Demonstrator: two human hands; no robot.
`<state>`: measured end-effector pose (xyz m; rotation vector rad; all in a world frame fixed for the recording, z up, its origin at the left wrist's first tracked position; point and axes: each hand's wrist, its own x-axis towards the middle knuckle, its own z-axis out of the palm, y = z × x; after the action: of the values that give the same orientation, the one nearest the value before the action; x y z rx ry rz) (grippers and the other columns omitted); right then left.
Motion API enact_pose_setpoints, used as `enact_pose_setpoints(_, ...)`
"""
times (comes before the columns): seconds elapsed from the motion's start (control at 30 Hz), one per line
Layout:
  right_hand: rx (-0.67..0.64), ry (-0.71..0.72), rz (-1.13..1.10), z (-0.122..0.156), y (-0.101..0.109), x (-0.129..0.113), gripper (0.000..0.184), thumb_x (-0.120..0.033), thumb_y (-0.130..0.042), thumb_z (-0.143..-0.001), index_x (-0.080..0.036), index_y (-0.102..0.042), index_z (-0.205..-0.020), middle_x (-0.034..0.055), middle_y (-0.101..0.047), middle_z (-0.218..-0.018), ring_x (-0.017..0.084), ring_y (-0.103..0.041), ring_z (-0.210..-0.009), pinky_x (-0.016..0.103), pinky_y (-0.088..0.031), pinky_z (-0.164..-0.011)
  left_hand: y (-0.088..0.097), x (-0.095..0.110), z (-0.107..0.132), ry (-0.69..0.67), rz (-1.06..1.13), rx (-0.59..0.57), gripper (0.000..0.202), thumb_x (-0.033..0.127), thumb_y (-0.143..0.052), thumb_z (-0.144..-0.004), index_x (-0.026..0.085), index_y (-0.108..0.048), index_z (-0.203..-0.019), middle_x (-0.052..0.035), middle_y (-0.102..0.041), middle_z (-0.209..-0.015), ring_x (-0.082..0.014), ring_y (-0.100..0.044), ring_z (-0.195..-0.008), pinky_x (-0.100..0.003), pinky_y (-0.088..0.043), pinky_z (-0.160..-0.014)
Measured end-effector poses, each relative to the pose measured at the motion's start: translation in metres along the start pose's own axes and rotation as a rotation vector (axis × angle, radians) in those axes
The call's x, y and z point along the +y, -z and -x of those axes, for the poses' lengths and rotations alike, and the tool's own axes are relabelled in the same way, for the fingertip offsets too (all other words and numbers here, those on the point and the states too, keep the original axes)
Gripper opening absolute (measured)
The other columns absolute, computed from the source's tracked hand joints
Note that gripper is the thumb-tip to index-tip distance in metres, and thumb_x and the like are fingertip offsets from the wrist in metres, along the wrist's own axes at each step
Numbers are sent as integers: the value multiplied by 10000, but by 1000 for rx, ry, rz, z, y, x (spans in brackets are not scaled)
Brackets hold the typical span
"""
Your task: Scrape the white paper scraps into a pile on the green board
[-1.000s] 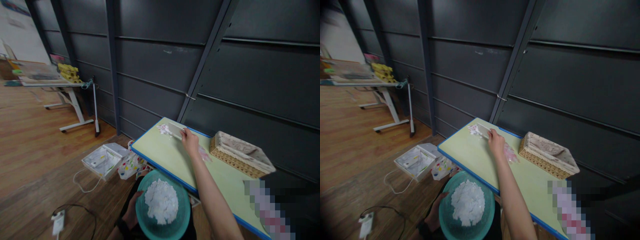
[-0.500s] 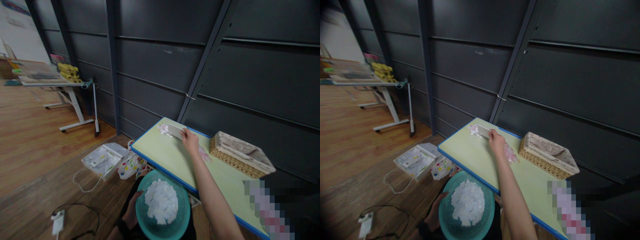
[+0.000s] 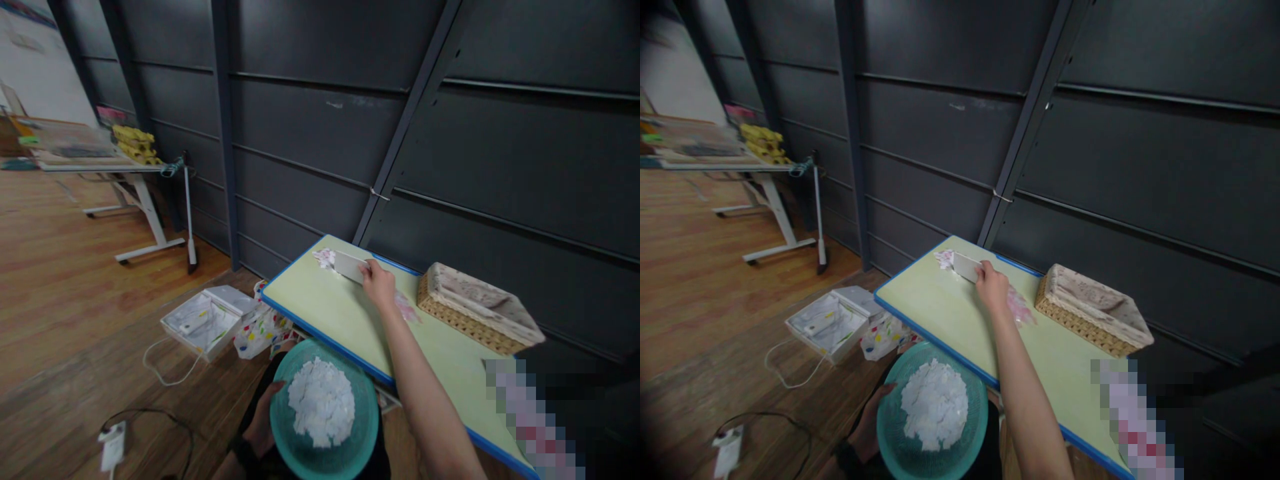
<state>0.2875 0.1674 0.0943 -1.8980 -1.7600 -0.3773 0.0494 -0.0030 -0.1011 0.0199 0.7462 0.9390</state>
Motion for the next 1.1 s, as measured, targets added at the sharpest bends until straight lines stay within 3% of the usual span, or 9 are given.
enact_pose_setpoints(0.1,30,-45,19,0,6,3,351,-332,-407,-917,-172,-620,-1144,91,-692,-802,191,-580,-692,263,-301,-620,-1,1,0,10,-19,9,186,255,-612,-773,81,-658,-823,-122,-753,-671,-260,-701,-610,-364,-532,-672)
enact_pose_setpoints(0.3,39,-97,38,4,12,9,349,-326,-403,-922,-164,-611,-1152,94,-688,-802,199,-587,-701,267,-299,-620,-1,2,1,22,-22,9,293,262,-595,-793,52,-640,-993,-110,-754,-660,-305,-720,-766,-404,-521,-757)
enact_pose_setpoints(0.47,26,-83,-16,3,9,11,333,-328,-426,-909,-177,-618,-1136,87,-697,-832,203,-598,-740,265,-317,-639,-5,4,5,22,-31,17,352,242,-585,-800,28,-613,-1078,-116,-760,-683,-309,-721,-768,-412,-513,-775)
enact_pose_setpoints(0.77,31,-100,-110,3,8,12,346,-337,-418,-894,-166,-634,-1104,94,-699,-855,214,-601,-780,274,-346,-676,-6,5,6,19,-30,34,332,244,-590,-798,20,-625,-1041,-107,-745,-616,-317,-718,-762,-421,-512,-773)
enact_pose_setpoints(1.1,45,-98,-171,2,7,12,343,-355,-420,-875,-165,-649,-1046,93,-698,-844,217,-595,-774,275,-345,-660,-4,5,3,14,0,-8,310,221,-611,-776,58,-643,-1038,-98,-767,-697,-313,-717,-815,-410,-505,-791)
